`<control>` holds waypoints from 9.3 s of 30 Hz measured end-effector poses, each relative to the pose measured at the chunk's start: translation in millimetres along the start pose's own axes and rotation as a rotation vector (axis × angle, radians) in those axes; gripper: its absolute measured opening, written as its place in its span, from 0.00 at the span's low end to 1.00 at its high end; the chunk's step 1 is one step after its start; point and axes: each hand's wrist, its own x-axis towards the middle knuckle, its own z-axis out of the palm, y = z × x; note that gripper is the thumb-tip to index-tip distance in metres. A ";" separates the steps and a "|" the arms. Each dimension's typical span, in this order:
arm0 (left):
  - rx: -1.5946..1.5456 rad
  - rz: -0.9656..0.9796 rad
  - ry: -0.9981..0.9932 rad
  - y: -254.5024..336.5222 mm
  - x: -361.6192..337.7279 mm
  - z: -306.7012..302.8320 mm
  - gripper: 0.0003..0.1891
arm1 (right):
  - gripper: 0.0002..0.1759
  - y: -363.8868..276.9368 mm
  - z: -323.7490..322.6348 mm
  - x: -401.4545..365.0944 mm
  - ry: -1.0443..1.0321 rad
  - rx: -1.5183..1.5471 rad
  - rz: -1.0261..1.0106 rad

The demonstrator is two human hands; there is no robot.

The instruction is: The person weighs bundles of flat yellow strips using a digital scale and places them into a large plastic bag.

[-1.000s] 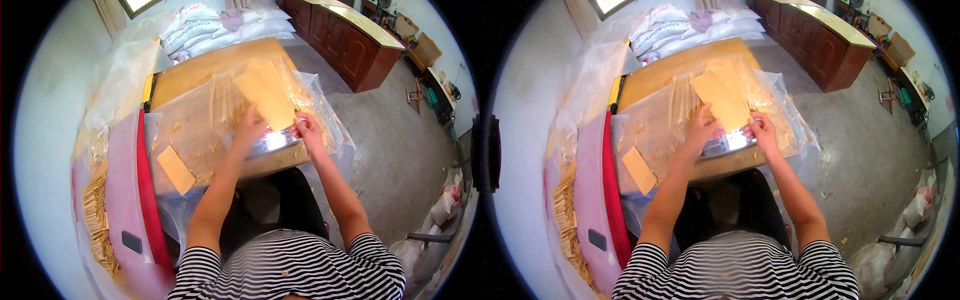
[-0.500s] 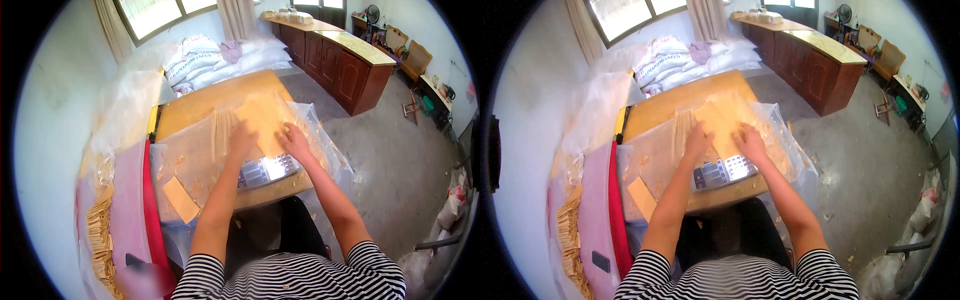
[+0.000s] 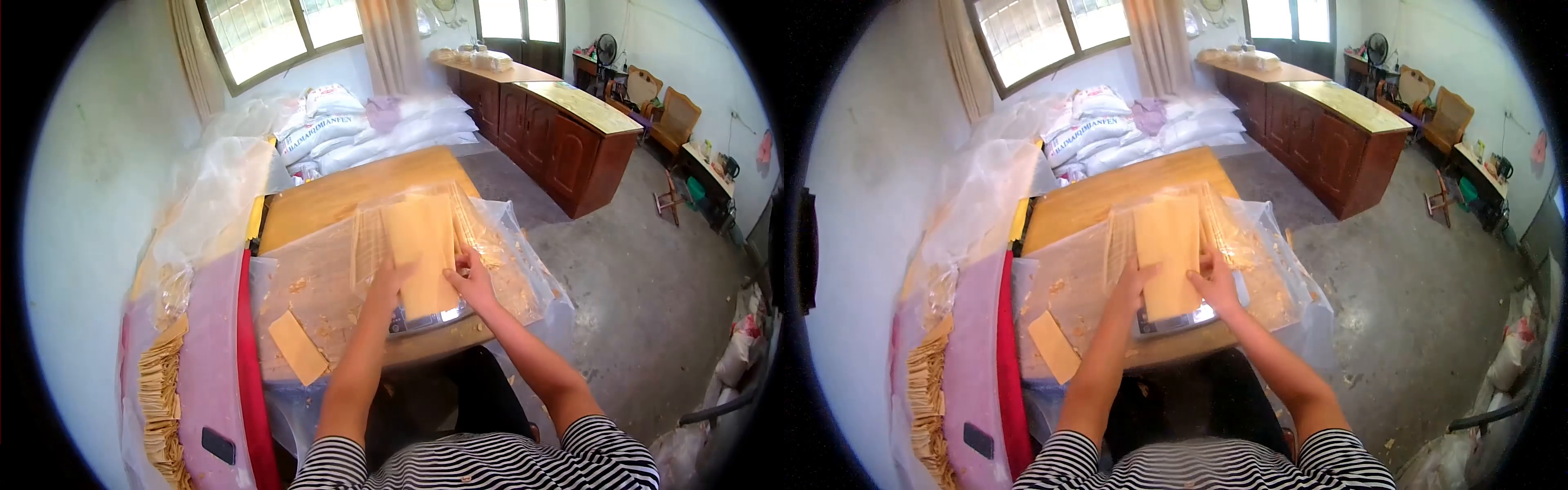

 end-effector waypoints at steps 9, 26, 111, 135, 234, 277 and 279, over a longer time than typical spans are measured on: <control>0.089 0.107 0.184 -28.2 -101.9 -1.8 0.21 | 0.28 -29.0 18.8 -45.6 -0.471 0.253 0.002; 0.159 -0.002 0.127 -72.6 -143.6 -7.8 0.21 | 0.28 49.1 9.9 -91.0 -0.534 -0.487 -0.253; -0.620 -0.056 0.474 -32.8 -227.5 -58.0 0.20 | 0.14 4.2 148.6 -136.0 -0.745 0.151 0.305; -0.474 0.083 0.541 -26.7 -202.1 -117.2 0.22 | 0.19 60.1 204.3 -95.0 -0.299 -0.120 0.117; -0.310 -0.045 0.311 -41.7 -230.3 -21.3 0.13 | 0.21 5.0 77.2 -146.0 -0.402 0.524 0.341; 1.348 -0.388 1.222 -57.5 -221.6 -242.1 0.27 | 0.17 61.5 76.6 -188.0 -0.650 -0.016 0.518; 1.145 -0.378 1.283 -70.2 -221.7 -263.0 0.27 | 0.17 58.9 76.6 -190.1 -0.671 -0.022 0.531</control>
